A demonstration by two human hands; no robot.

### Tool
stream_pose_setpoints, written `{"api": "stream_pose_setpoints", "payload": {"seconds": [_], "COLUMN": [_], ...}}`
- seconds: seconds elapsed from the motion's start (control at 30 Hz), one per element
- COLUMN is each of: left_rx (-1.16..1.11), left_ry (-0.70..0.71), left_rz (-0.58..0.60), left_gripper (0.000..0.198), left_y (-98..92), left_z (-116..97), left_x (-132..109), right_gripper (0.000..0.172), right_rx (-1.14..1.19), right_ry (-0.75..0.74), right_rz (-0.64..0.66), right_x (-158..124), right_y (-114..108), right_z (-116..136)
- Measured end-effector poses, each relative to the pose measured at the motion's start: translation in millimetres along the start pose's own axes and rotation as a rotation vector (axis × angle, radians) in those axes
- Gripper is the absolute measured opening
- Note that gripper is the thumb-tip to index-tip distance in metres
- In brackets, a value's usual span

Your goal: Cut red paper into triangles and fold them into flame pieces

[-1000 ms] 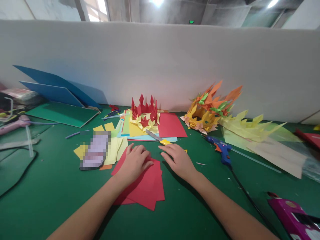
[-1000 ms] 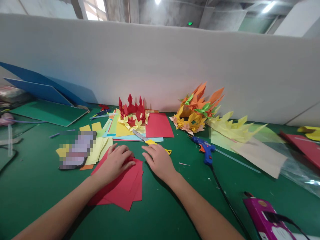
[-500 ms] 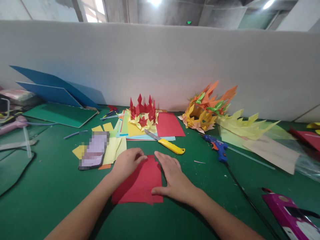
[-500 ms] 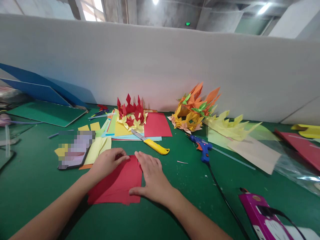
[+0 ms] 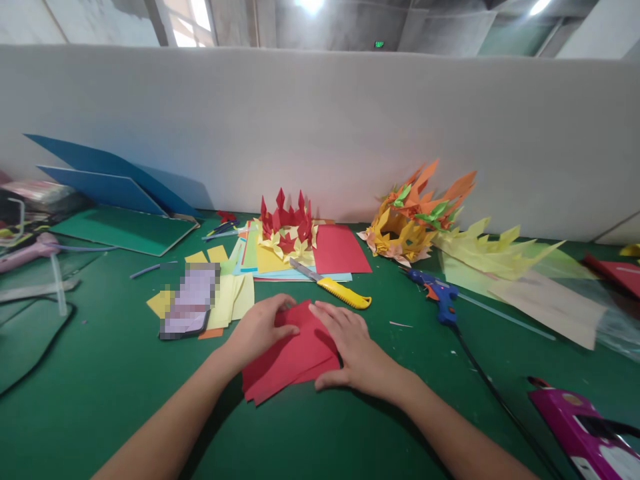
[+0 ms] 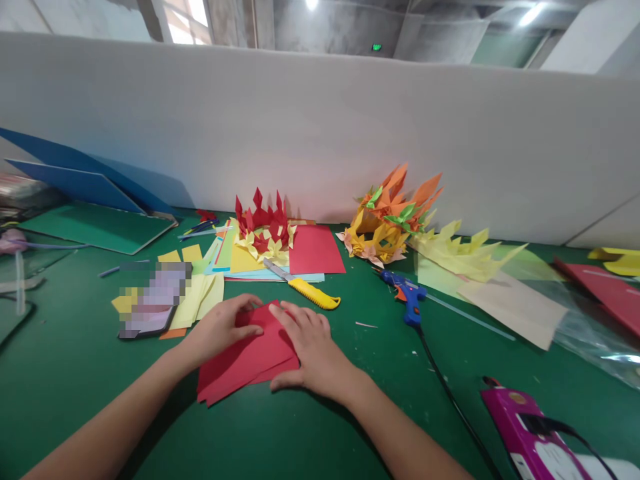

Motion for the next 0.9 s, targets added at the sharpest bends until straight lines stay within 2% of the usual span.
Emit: {"api": "stream_pose_setpoints", "payload": {"seconds": [0.13,0.27,0.33,0.4,0.5,0.6,0.7,0.77,0.9], "left_rx": [-0.072,-0.057,-0.055,-0.053,-0.062,-0.099,-0.167,-0.189,-0.188], "left_ry": [-0.046,-0.067,-0.032,0.024,0.05,0.024,-0.079,-0.142,-0.175], "left_rz": [-0.022,-0.055,-0.067,-0.094,-0.137,-0.132,-0.156,-0.169,-0.163], "left_gripper": [0.008,0.015,0.018,0.019,0.022,0.019,0.013,0.018,0.029], "left_y": [1.6,1.7,1.3,-0.8,-4.7,-4.9,-6.4,-6.9,-5.6], "left_z": [0.9,2.0,0.4,-2.5,-3.4,-2.5,4.8,10.2,15.6], "left_x": [2.1,2.3,2.9,3.8,4.6,4.6,3.3,2.2,1.9], "right_gripper": [0.099,0.096,0.089,0.071,0.032,0.011,0.012,0.012,0.016], "right_rx": [0.051,0.167,0.251,0.357,0.541,0.641,0.661,0.664,0.606], "right_ry": [0.062,0.067,0.079,0.104,0.182,0.247,0.274,0.282,0.26], "right_rz": [-0.052,-0.15,-0.213,-0.293,-0.397,-0.439,-0.476,-0.476,-0.449], "right_x": [3.0,4.5,5.6,7.0,8.5,9.0,6.8,5.4,4.2], "right_y": [-6.2,-12.7,-15.2,-17.9,-18.9,-16.9,-18.0,-18.2,-20.7], "right_z": [-6.0,-14.3,-17.9,-21.3,-28.5,-34.9,-39.9,-41.9,-40.0]}}
Point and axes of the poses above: each hand's wrist, its own x-axis towards the middle knuckle, its own y-axis out of the palm, z = x × y, the point moved 8 cm from there along x, towards the middle knuckle, and after that the axes turned 4 degrees about x, right-handed, at the moved point
